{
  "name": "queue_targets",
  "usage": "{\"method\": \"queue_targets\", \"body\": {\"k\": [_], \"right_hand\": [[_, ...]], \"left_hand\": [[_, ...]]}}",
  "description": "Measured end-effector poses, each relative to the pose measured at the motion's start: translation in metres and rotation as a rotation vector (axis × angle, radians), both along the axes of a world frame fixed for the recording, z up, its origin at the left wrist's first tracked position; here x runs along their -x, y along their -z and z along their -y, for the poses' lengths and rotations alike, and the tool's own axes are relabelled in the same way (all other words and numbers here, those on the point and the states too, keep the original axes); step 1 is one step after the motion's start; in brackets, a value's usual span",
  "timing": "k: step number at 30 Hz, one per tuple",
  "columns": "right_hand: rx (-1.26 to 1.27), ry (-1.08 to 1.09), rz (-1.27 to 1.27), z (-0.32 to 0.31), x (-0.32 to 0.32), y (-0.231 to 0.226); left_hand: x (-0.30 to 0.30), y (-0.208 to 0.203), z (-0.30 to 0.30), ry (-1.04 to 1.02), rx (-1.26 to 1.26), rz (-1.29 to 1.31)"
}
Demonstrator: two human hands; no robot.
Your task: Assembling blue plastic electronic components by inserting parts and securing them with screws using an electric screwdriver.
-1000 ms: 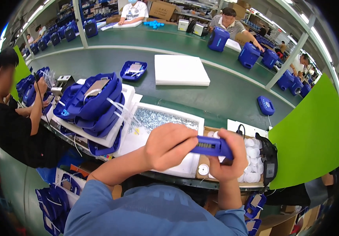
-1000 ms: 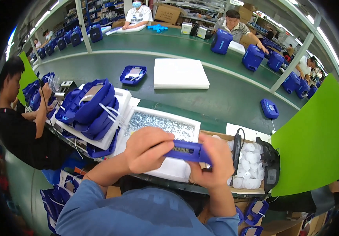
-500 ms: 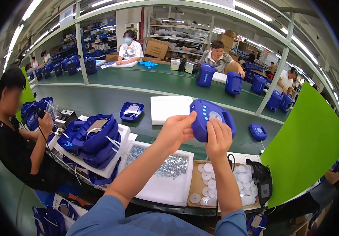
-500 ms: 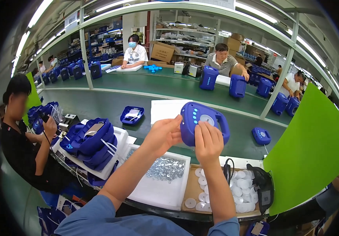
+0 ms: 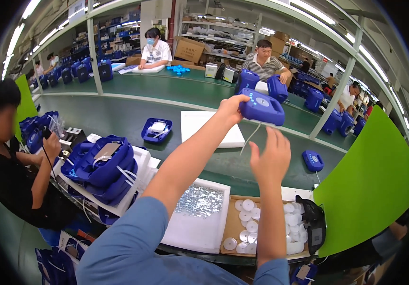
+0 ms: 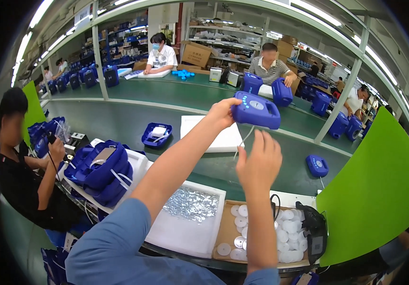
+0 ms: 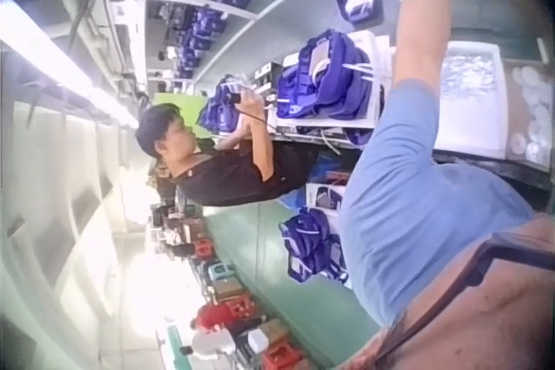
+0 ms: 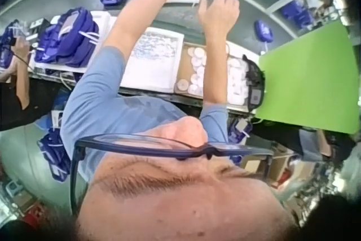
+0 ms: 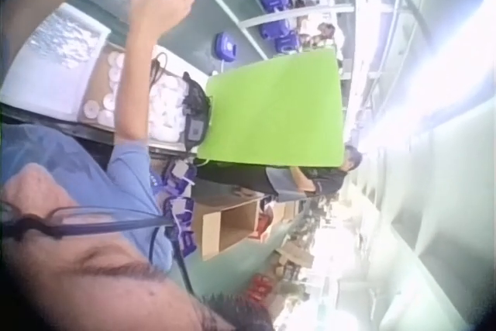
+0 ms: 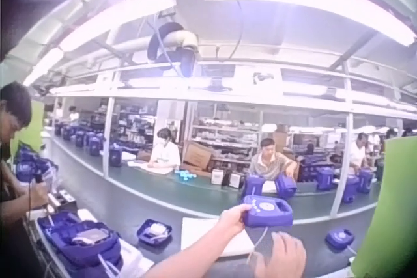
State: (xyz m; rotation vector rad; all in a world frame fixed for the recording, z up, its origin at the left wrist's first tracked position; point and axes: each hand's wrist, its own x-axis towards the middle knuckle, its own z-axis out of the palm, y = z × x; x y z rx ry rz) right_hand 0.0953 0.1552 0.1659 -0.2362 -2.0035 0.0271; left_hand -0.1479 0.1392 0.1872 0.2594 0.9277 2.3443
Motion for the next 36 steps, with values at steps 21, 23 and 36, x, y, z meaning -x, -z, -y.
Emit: {"method": "queue_targets", "body": {"k": [21, 23, 36], "right_hand": [[0.335, -0.469, 0.299, 0.122, -0.174, 0.206], [0.308, -0.404, 0.322, 0.102, -0.181, 0.213], [0.324, -0.477, 0.309, 0.100, -0.179, 0.203]], "left_hand": [[0.196, 0.240, 0.081, -0.569, 0.630, 0.009], [0.153, 0.215, 0.040, -0.496, 1.272, -0.329], [0.100, 0.256, 0.143, -0.862, 2.219, -0.739]]}}
